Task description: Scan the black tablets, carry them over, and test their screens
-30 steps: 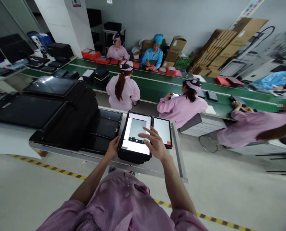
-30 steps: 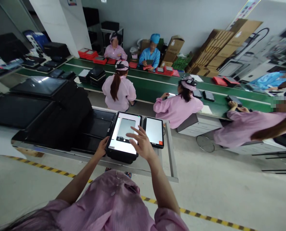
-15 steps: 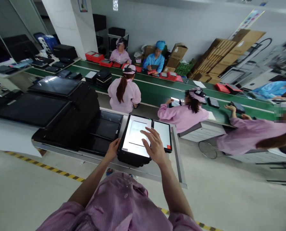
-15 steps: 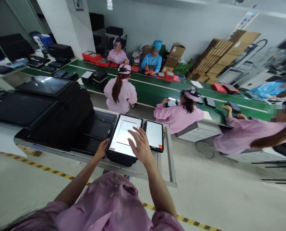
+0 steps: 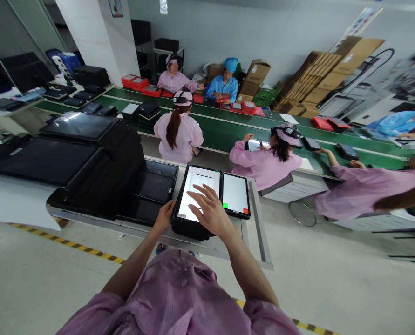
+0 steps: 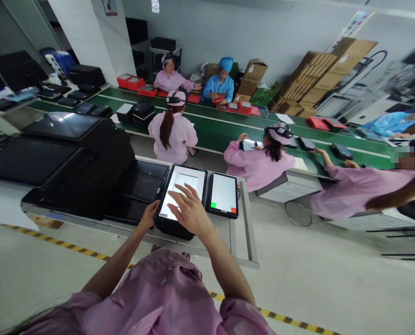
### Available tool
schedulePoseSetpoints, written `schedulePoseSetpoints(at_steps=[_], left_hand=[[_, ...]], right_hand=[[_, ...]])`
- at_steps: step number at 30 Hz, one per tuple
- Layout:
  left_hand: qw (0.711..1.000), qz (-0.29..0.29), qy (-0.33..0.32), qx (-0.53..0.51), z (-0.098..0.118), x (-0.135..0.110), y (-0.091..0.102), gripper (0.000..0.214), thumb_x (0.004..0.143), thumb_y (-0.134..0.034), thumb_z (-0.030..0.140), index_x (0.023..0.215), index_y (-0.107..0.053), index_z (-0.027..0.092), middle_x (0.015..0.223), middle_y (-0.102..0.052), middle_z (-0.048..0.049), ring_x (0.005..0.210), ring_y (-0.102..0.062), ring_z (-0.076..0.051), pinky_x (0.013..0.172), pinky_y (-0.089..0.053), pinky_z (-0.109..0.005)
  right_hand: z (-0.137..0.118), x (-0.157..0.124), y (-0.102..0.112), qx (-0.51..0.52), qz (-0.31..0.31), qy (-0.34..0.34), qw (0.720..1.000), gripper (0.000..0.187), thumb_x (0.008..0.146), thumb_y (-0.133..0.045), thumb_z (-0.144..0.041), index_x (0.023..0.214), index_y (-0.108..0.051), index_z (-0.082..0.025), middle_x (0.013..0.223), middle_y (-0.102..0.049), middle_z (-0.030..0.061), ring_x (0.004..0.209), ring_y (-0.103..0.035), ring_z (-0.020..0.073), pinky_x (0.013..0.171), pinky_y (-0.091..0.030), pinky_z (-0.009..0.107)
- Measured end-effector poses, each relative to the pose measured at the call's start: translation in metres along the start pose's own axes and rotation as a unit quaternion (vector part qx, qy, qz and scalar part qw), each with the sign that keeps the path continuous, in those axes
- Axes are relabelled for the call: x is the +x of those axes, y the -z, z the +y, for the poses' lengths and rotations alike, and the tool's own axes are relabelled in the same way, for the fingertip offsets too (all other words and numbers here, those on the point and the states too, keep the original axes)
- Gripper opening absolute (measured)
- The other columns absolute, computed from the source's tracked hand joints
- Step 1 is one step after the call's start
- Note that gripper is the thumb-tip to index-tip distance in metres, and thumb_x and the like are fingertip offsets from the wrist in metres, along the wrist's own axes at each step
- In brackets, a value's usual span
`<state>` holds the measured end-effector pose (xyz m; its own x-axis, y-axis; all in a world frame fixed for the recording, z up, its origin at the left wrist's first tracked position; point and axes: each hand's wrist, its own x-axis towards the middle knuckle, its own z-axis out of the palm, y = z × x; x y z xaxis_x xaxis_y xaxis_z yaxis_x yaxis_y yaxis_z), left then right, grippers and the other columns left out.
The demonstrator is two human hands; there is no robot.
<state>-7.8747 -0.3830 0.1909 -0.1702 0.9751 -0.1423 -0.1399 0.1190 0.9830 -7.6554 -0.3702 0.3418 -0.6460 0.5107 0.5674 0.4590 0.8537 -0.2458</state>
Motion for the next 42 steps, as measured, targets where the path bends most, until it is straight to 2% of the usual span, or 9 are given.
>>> schedulePoseSetpoints(at_steps=[10,14,18,21,24,27,29,35,42], left_hand=[[0.999,-0.012,-0.030,0.035,-0.002,0.001,0.001,0.052,0.085,-0.080,0.067,0.096,-0.084,0.017,0.088,-0.081,-0.0058,0.085,-0.071,-0.023,0.079,-0.055,-0.029],[1.000,-0.004,-0.014,0.020,-0.005,0.003,-0.001,0.056,0.083,-0.083,0.072,0.095,-0.083,0.017,0.087,-0.080,-0.0058,0.085,-0.072,-0.024,0.076,-0.056,-0.028],[0.999,-0.003,-0.010,0.036,-0.009,0.004,-0.001,0.059,0.084,-0.080,0.076,0.091,-0.082,0.017,0.079,-0.077,-0.0029,0.083,-0.072,-0.023,0.073,-0.056,-0.028],[0.999,0.007,-0.008,0.047,-0.013,0.005,-0.002,0.059,0.086,-0.078,0.076,0.092,-0.083,0.018,0.080,-0.079,-0.0033,0.083,-0.074,-0.024,0.074,-0.058,-0.030],[0.997,0.038,-0.041,0.055,-0.013,0.006,-0.003,0.057,0.088,-0.079,0.073,0.102,-0.085,0.019,0.096,-0.084,-0.0076,0.093,-0.078,-0.027,0.086,-0.062,-0.035],[0.986,0.106,-0.115,0.052,-0.002,0.008,-0.005,0.056,0.089,-0.079,0.069,0.116,-0.084,0.020,0.121,-0.084,-0.0130,0.115,-0.079,-0.029,0.106,-0.061,-0.041],[0.979,0.129,-0.145,0.057,0.013,0.011,-0.007,0.054,0.092,-0.078,0.067,0.118,-0.085,0.020,0.126,-0.084,-0.0139,0.122,-0.077,-0.030,0.113,-0.058,-0.042],[0.982,0.070,-0.172,0.033,0.060,0.027,-0.023,0.046,0.097,-0.074,0.063,0.109,-0.086,0.020,0.125,-0.085,-0.0125,0.123,-0.077,-0.030,0.112,-0.058,-0.041],[0.983,0.085,-0.164,-0.012,0.053,0.044,-0.039,0.045,0.092,-0.077,0.065,0.087,-0.083,0.020,0.123,-0.084,-0.0139,0.127,-0.075,-0.031,0.122,-0.052,-0.047]], right_hand=[[-0.003,0.002,-0.006,0.003,-0.070,0.012,0.997,0.052,0.117,-0.058,-0.038,0.166,-0.054,-0.023,0.144,-0.079,0.0128,0.158,-0.058,0.0335,0.136,-0.043,0.068],[-0.004,-0.010,0.005,0.020,0.004,-0.045,0.999,0.053,0.117,-0.056,-0.034,0.169,-0.049,-0.028,0.154,-0.074,0.0106,0.157,-0.060,0.0308,0.136,-0.044,0.066],[-0.004,-0.034,0.012,0.026,0.107,-0.104,0.989,0.043,0.116,-0.056,-0.026,0.158,-0.060,-0.032,0.140,-0.080,0.0067,0.144,-0.070,0.0295,0.130,-0.050,0.065],[-0.003,-0.052,0.007,0.023,0.177,-0.161,0.971,0.035,0.115,-0.056,-0.026,0.148,-0.069,-0.030,0.135,-0.082,0.0079,0.138,-0.072,0.0298,0.124,-0.055,0.062],[-0.001,-0.062,0.000,0.026,0.238,-0.226,0.944,0.032,0.116,-0.053,-0.030,0.141,-0.073,-0.027,0.133,-0.081,0.0109,0.137,-0.072,0.0304,0.116,-0.062,0.057],[0.000,-0.065,-0.004,0.033,0.244,-0.252,0.936,0.033,0.116,-0.053,-0.034,0.139,-0.075,-0.027,0.133,-0.081,0.0120,0.135,-0.072,0.0301,0.113,-0.063,0.054],[0.001,-0.065,-0.005,0.036,0.237,-0.257,0.936,0.033,0.117,-0.053,-0.035,0.140,-0.074,-0.027,0.135,-0.080,0.0124,0.135,-0.072,0.0297,0.115,-0.063,0.053],[0.021,-0.056,-0.022,0.095,0.268,-0.300,0.911,0.046,0.117,-0.050,-0.046,0.158,-0.061,-0.028,0.162,-0.065,0.0142,0.153,-0.062,0.0302,0.126,-0.054,0.056],[0.044,-0.058,-0.054,0.236,0.273,-0.347,0.866,0.059,0.119,-0.037,-0.055,0.173,-0.040,-0.031,0.174,-0.054,0.0113,0.162,-0.054,0.0260,0.130,-0.052,0.053]])
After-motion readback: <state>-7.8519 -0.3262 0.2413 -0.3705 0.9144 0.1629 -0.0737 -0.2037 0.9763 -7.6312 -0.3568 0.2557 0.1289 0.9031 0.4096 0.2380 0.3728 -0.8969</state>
